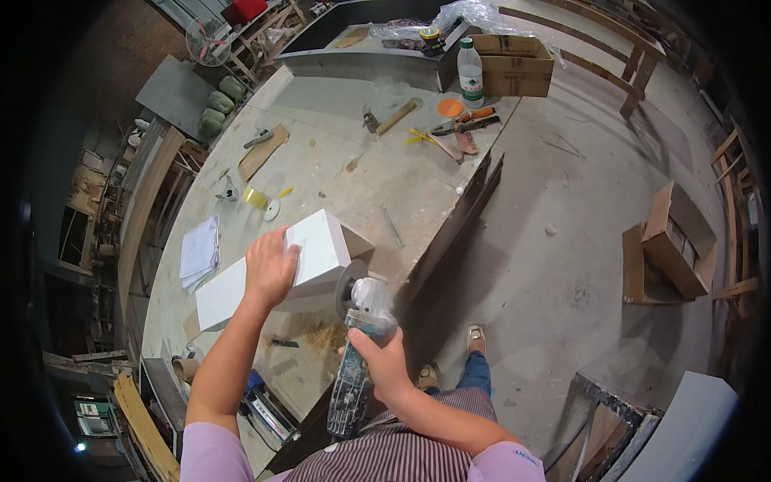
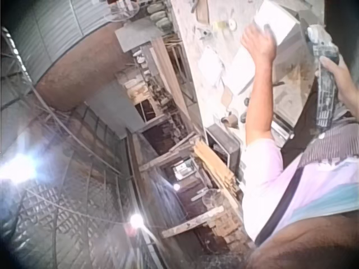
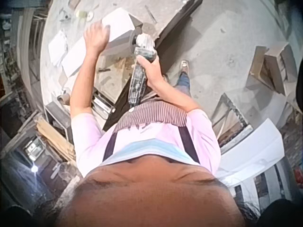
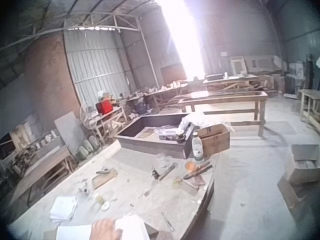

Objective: The person uses an angle grinder to smooth the edges of a white rectangular stone block and then a large white countertop with an integrated sink. The person holds the objects steady with one hand while operating the grinder with the other.

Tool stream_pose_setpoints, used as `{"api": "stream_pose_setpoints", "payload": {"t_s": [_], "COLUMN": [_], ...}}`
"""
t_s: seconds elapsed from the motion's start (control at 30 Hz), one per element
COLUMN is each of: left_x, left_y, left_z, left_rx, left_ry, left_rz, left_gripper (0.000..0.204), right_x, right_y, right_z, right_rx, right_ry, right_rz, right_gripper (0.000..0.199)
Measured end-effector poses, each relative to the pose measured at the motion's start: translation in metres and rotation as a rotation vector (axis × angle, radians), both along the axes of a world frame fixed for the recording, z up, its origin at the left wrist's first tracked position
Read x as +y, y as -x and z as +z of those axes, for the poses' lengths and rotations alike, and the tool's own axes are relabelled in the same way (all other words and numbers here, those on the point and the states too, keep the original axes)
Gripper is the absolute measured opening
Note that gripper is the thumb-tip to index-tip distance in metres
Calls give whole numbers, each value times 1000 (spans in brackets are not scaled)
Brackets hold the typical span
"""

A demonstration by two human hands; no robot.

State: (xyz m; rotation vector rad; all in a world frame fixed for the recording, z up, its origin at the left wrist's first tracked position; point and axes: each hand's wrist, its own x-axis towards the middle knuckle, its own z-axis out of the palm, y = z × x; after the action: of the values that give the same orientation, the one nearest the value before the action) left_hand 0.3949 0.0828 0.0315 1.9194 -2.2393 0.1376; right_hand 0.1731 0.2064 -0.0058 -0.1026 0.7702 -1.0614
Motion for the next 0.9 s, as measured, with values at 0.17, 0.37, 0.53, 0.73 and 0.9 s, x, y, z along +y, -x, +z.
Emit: {"api": "stream_pose_setpoints", "payload": {"t_s": [0.17,0.37,0.53,0.73,0.9], "left_x": [0,2,2,9,105], "left_y": [1,6,2,5,58], "left_z": [2,3,2,5,27], "left_rx": [-2,18,15,94,732], "left_ry": [-10,-6,-8,297,-34], "left_rz": [7,8,24,-58,-279], "left_gripper": [49,48,48,44,38], "right_x": [-4,-8,1,12,17], "right_y": [-1,-1,9,29,53], "right_z": [8,-21,-32,-1,14], "right_rx": [30,13,56,66,125], "right_ry": [-12,-13,-68,-59,52], "right_rz": [10,7,7,-102,-140], "right_gripper": [35,28,28,34,33]}}
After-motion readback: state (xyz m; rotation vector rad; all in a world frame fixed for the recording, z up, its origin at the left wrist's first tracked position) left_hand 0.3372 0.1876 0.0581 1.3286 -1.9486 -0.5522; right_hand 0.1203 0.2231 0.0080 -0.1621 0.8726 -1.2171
